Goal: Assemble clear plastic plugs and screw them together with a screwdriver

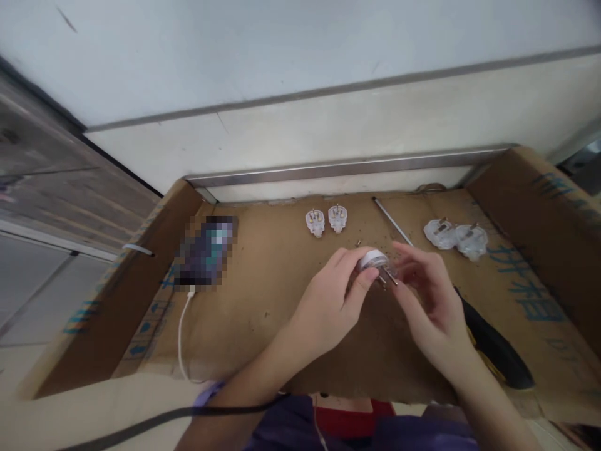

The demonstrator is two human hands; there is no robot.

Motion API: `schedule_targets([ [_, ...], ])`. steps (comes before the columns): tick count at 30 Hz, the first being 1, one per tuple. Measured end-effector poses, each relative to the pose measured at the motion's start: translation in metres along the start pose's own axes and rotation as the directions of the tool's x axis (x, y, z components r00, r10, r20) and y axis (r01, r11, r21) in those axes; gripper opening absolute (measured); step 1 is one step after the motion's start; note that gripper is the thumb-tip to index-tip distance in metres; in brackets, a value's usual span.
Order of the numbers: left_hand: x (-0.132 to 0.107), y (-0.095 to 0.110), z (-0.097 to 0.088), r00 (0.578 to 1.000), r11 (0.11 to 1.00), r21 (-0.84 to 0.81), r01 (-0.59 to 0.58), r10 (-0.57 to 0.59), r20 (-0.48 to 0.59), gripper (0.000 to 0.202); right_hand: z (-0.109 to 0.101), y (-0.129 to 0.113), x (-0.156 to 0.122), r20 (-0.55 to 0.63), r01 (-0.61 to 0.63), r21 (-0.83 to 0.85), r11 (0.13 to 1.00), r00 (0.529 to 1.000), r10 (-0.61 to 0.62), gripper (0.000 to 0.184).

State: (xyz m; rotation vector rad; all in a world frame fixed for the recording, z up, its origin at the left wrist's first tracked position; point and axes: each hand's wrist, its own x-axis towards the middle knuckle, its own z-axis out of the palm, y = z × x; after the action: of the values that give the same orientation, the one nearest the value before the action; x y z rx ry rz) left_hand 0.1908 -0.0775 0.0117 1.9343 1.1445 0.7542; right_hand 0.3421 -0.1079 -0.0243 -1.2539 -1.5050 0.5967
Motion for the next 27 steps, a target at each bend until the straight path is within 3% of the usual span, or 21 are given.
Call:
schedule_targets([
  [3,0.0,0.0,0.001,0.999,1.0,0.001,-0.03,0.03,0.031,0.027,-0.002,0.002,0.003,0.051,-0.065,0.031,0.997,0.997,0.064,0.031],
  [9,0.0,-0.004,0.006,0.998,0.987,-0.158,0.011,-0.02,-0.052,0.027,0.003,0.006,0.004,0.08,-0.179,0.079,0.981,0.982,0.172,0.025],
  [16,0.004,-0.011,0.012,0.996,0.998,-0.036,-0.049,0.046,-0.082,0.026,0.009,0.009,0.003,0.059,-0.138,-0.008,0.99,0.989,0.138,0.029],
  [23,0.008,-0.019,0.018,0.999,0.975,-0.221,-0.034,0.03,-0.02,0.033,0.011,0.012,0.006,0.03,-0.104,-0.046,0.993,0.994,0.106,0.032],
  [27,0.01,-0.022,0.019,0.995,0.983,-0.169,-0.07,0.057,-0.082,0.027,0.013,0.014,0.008,0.033,-0.073,-0.067,0.995,0.997,0.076,0.031],
])
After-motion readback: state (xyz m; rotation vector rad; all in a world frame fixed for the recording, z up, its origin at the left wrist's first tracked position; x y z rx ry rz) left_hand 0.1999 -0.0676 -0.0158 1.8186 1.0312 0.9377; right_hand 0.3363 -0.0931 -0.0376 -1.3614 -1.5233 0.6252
